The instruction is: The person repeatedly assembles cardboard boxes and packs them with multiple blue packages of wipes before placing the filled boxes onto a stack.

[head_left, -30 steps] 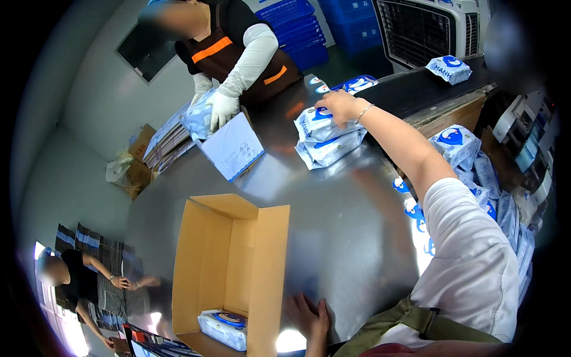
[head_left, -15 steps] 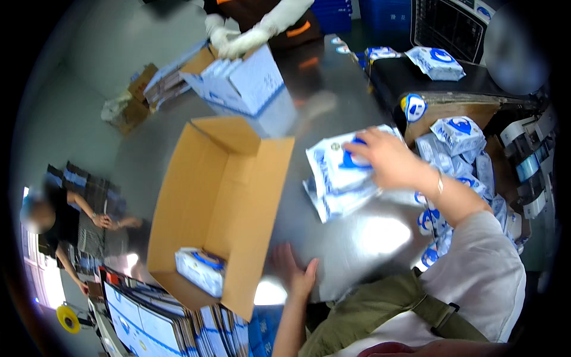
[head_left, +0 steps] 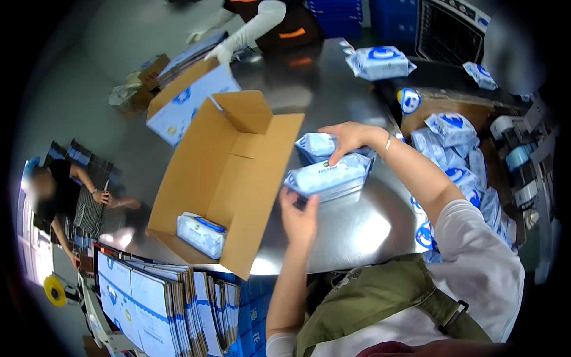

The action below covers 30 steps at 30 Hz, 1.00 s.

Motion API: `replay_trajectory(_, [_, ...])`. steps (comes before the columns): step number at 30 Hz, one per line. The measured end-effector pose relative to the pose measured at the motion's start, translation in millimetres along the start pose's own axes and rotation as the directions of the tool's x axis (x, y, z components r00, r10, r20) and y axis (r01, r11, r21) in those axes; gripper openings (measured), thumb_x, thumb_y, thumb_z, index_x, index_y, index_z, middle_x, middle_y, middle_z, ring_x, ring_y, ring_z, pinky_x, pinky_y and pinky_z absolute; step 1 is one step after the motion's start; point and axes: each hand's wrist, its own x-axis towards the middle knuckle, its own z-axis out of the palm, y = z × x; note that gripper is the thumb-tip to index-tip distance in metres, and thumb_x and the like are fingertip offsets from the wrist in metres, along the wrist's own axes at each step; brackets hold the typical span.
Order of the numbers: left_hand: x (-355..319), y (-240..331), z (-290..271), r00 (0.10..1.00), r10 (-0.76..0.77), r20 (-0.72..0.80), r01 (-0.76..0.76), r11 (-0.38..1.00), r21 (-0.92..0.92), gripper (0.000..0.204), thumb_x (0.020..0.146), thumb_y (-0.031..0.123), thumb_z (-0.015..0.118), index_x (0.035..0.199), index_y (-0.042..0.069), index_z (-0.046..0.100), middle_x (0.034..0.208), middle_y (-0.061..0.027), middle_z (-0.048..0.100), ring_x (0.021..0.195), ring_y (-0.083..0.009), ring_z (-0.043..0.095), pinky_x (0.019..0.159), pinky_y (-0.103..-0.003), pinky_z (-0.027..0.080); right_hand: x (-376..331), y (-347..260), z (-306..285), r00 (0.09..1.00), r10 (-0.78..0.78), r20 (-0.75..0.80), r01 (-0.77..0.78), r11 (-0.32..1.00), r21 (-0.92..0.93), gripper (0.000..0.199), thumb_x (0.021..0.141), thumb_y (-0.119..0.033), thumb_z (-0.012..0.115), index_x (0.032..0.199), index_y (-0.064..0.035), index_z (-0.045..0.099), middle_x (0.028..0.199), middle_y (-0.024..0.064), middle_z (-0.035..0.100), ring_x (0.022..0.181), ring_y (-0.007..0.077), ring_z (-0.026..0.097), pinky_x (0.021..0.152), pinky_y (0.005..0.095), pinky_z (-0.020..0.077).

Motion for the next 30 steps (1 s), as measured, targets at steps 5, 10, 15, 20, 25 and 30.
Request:
replay_trajectory(5, [-11, 26, -3, 0.971, 0.224, 0.086, -0.24, 0.881, 0.407, 0.097, 0.056, 0.03, 0.089, 0.135, 0.006, 0.037, 0.132, -0.0315, 0.035, 0.119, -0.0482, 0.041, 0.099, -0.049, 0.038, 12, -21, 18, 0.958, -0.112, 0.265, 0.09, 0.991, 0.095, 0.103, 0.052, -0.048, 0.086, 0.136, -0.0057, 0.042, 0.128, 0.0199, 0.054, 0.118, 0.0324, 0.052, 0.097, 0.0379, 0.0427])
replay_trajectory(10, [-71, 21, -58, 0.953, 0.275, 0.127, -0.302, 0.834, 0.461, 0.1, 0.046, 0.039, 0.092, 0.128, 0.007, 0.043, 0.121, -0.0286, 0.042, 0.109, -0.046, 0.047, 0.09, -0.049, 0.043, 2, -36, 61, 0.801, -0.42, 0.426, 0.173, 0.845, 0.507, 0.102, 0.063, -0.044, 0.081, 0.144, -0.0036, 0.032, 0.137, 0.0183, 0.047, 0.126, 0.0276, 0.046, 0.103, 0.036, 0.0375])
replay_trajectory(15, [-87, 26, -65, 0.948, 0.264, 0.18, -0.318, 0.837, 0.446, 0.1, 0.045, 0.041, 0.092, 0.126, 0.005, 0.046, 0.113, -0.0246, 0.044, 0.1, -0.0436, 0.05, 0.085, -0.047, 0.044, -3, -30, 93, 0.866, -0.381, 0.323, 0.124, 0.79, 0.6, 0.084, 0.074, -0.046, 0.073, 0.136, 0.0003, 0.043, 0.13, 0.0203, 0.053, 0.118, 0.029, 0.052, 0.099, 0.036, 0.0415])
replay_trajectory(20, [-77, 104, -77, 0.948, -0.167, 0.273, -0.117, 0.611, 0.783, 0.076, 0.061, 0.04, 0.083, 0.121, 0.001, 0.055, 0.108, -0.0238, 0.057, 0.097, -0.0426, 0.055, 0.084, -0.048, 0.046, 11, -15, 84, 0.918, -0.382, 0.106, 0.273, 0.803, 0.53, 0.069, 0.082, -0.042, 0.067, 0.131, 0.0015, 0.048, 0.127, 0.0215, 0.055, 0.116, 0.0314, 0.054, 0.097, 0.0389, 0.0433])
replay_trajectory(25, [-53, 108, -56, 0.866, 0.258, 0.43, -0.498, 0.533, 0.684, 0.055, 0.07, 0.016, 0.078, 0.117, -0.004, 0.057, 0.112, -0.0249, 0.059, 0.102, -0.0411, 0.057, 0.091, -0.047, 0.045, -29, 60, -14, 0.771, -0.149, -0.619, 0.267, 0.958, 0.101, 0.055, 0.072, -0.019, 0.074, 0.122, -0.0037, 0.056, 0.123, 0.0179, 0.057, 0.115, 0.0327, 0.054, 0.097, 0.0394, 0.044])
replay_trajectory(30, [-4, 93, -3, 0.736, 0.368, 0.569, -0.664, 0.558, 0.498, 0.064, 0.073, 0.041, 0.075, 0.119, 0.002, 0.055, 0.125, -0.0217, 0.051, 0.114, -0.0416, 0.051, 0.099, -0.052, 0.036, -55, 178, -138, 0.629, -0.014, -0.778, -0.443, 0.815, -0.373, 0.085, 0.057, -0.001, 0.075, 0.135, -0.015, 0.043, 0.141, 0.0177, 0.039, 0.134, 0.0381, 0.033, 0.107, 0.0559, 0.0284])
